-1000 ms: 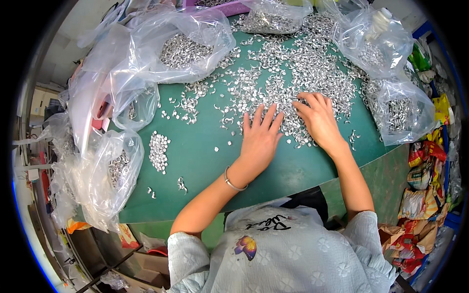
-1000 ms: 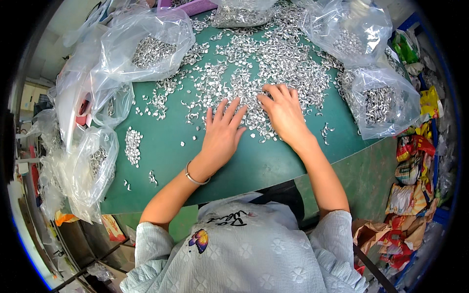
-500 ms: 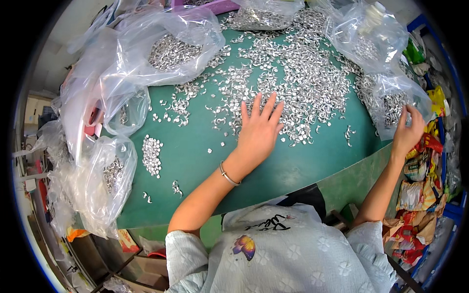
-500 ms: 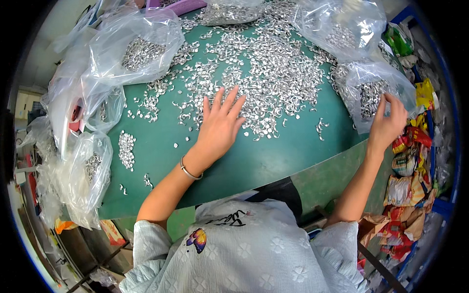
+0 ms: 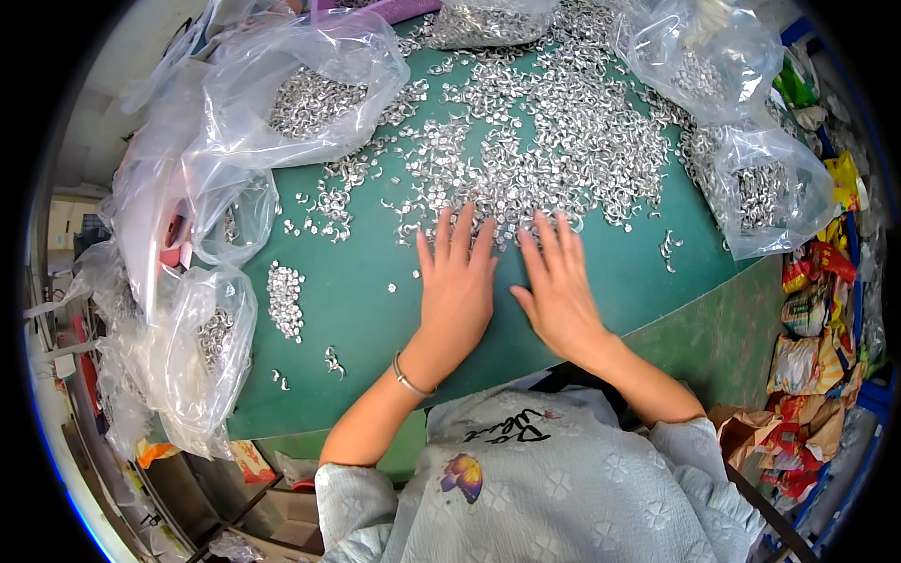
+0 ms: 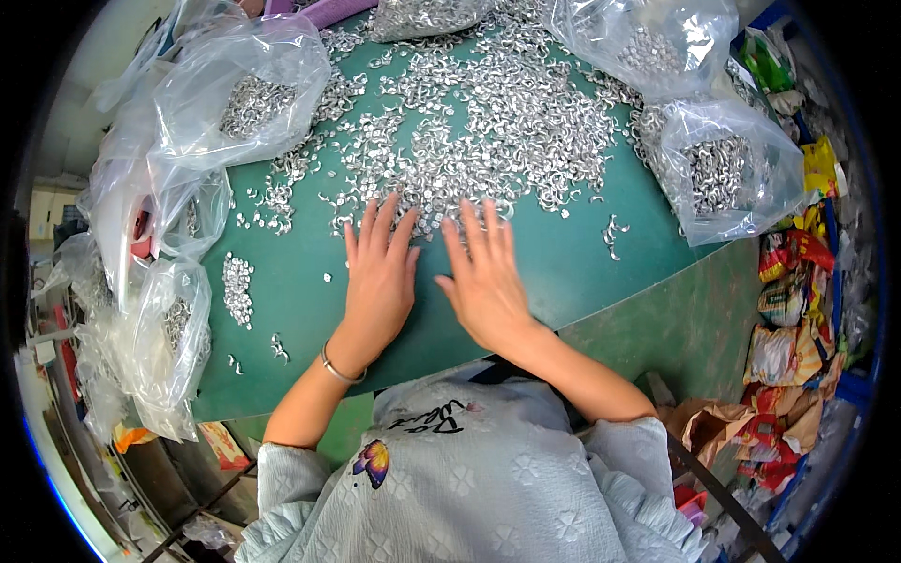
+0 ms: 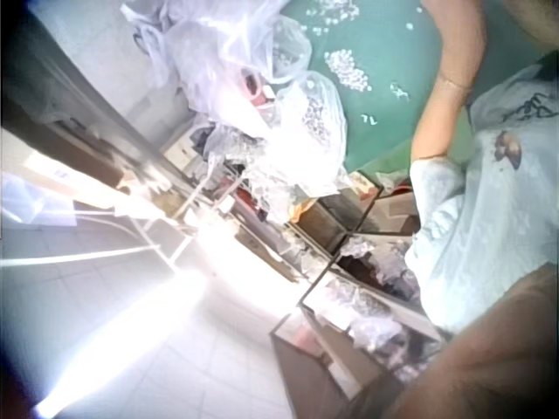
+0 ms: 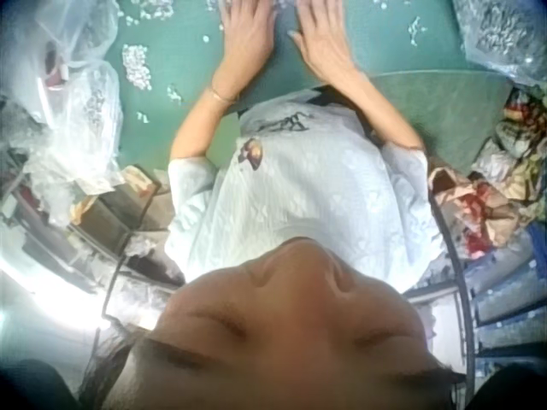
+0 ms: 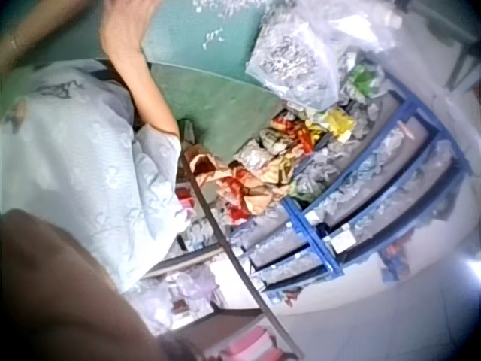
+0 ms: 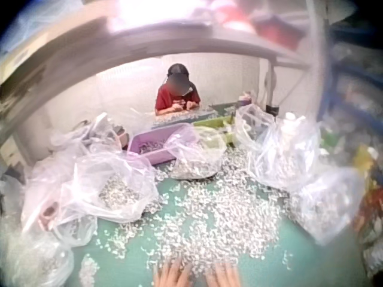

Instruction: The person sorts small metal rings and components on a green work surface by hand, picking up individual pieces, grouping them together, and placing them into clear plastic bags.

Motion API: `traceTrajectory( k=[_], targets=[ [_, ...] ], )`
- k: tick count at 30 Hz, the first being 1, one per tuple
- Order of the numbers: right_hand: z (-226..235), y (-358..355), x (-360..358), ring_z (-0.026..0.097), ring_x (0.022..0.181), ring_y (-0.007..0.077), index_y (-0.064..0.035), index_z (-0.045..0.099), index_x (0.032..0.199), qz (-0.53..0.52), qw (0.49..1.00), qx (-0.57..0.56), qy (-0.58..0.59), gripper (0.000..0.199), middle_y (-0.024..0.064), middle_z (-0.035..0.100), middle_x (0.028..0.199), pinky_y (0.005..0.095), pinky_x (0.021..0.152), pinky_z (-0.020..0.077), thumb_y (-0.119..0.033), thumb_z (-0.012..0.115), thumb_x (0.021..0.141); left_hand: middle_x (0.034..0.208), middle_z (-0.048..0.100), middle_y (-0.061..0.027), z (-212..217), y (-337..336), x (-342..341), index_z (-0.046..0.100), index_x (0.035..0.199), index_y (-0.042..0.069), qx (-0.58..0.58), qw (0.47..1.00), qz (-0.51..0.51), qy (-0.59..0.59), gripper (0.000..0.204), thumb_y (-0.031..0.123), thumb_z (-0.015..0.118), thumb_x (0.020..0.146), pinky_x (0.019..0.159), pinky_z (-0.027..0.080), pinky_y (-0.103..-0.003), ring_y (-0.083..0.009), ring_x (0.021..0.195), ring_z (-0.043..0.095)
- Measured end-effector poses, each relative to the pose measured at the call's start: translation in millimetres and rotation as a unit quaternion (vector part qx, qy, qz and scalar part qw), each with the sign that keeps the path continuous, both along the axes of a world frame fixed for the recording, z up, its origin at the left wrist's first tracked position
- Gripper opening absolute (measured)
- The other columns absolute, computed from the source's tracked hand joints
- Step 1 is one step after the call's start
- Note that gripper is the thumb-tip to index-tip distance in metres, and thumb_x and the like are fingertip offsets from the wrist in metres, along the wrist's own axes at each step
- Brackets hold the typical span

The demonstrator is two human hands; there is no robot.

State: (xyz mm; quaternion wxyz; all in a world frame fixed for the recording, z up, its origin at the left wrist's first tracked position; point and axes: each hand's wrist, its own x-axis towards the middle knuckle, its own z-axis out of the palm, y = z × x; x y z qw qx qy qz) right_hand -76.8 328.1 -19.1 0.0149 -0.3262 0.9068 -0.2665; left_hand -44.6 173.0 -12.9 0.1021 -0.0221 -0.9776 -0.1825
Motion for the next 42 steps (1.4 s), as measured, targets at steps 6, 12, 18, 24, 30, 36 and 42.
traceTrajectory(
  k=[6, 12, 18, 24, 30, 36, 42],
  targets=[
    [10, -21, -29, 0.031, 0.135, 0.0335, 0.0, 0.047, 0.129, 0.113, 0.941, -0.258, -0.187, 0.041, 0.0146, 0.039, 0.141, 0.046, 0.109, 0.0273, -0.002, 0.049, 0.089, 0.13, 0.042, -0.0166, 11, 1, 31, 0.047, 0.127, 0.004, 0.069, 0.997, 0.018, -0.018, 0.048, 0.003, 0.059, 0.081, 0.101, 0.029, -0.052, -0.0375, 0.122, 0.038],
    [25, 37, -56, 0.057, 0.099, 0.0167, 0.001, 0.063, 0.105, -0.082, 0.941, -0.269, -0.187, 0.021, 0.0081, 0.061, 0.106, 0.0278, 0.087, 0.044, 0.002, 0.056, 0.085, 0.124, 0.046, -0.0114, 15, 5, 39, 0.054, 0.122, 0.012, 0.079, 0.996, 0.003, -0.026, 0.049, 0.008, 0.068, 0.076, 0.09, 0.036, -0.042, -0.0317, 0.11, 0.045],
    [26, 34, -49, 0.052, 0.094, 0.0282, -0.0042, 0.065, 0.099, -0.038, 0.994, -0.086, 0.046, 0.024, 0.0086, 0.06, 0.099, 0.0371, 0.083, 0.0401, -0.003, 0.067, 0.075, 0.123, 0.047, -0.0099, -4, 5, -2, 0.058, 0.113, 0.015, -0.014, 0.995, -0.08, 0.05, 0.038, 0.016, 0.069, 0.077, 0.091, 0.035, -0.045, -0.0318, 0.112, 0.044],
    [20, 38, -60, 0.046, 0.112, 0.0324, -0.0056, 0.06, 0.111, -0.035, 0.995, -0.047, 0.085, 0.037, 0.012, 0.053, 0.119, 0.042, 0.092, 0.0369, -0.008, 0.069, 0.075, 0.121, 0.049, -0.0101, -9, -31, -25, 0.061, 0.104, 0.01, -0.04, 0.995, 0.032, 0.091, 0.022, 0.008, 0.062, 0.082, 0.088, 0.036, -0.042, -0.0311, 0.11, 0.046],
    [11, -5, -45, 0.029, 0.133, 0.036, -0.0069, 0.053, 0.122, 0.103, 0.992, 0.015, 0.071, 0.047, 0.0131, 0.043, 0.136, 0.0532, 0.107, 0.0252, -0.015, 0.069, 0.078, 0.117, 0.052, -0.0119, -1, -39, -32, 0.059, 0.108, 0.008, 0.057, 0.991, 0.075, 0.094, 0.025, 0.004, 0.059, 0.083, 0.089, 0.037, -0.04, -0.03, 0.109, 0.049],
    [20, 28, -35, 0.037, 0.13, 0.0309, -0.006, 0.059, 0.109, 0.19, 0.981, 0.015, 0.021, 0.034, 0.0097, 0.05, 0.127, 0.053, 0.106, 0.0265, -0.008, 0.068, 0.076, 0.118, 0.05, -0.0124, 15, -14, 24, 0.058, 0.11, 0.007, 0.128, 0.992, 0.004, 0.01, 0.032, 0.003, 0.063, 0.079, 0.09, 0.036, -0.041, -0.0303, 0.11, 0.048],
    [11, 44, -44, 0.052, 0.093, 0.027, -0.005, 0.064, 0.091, -0.001, 0.989, -0.126, 0.079, 0.019, 0.0073, 0.058, 0.096, 0.0377, 0.078, 0.0419, -0.003, 0.068, 0.073, 0.118, 0.049, -0.0111, 6, -5, 41, 0.057, 0.111, 0.006, 0.053, 0.999, -0.005, 0.005, 0.036, 0.006, 0.066, 0.077, 0.089, 0.034, -0.041, -0.0294, 0.109, 0.047]
  ],
)
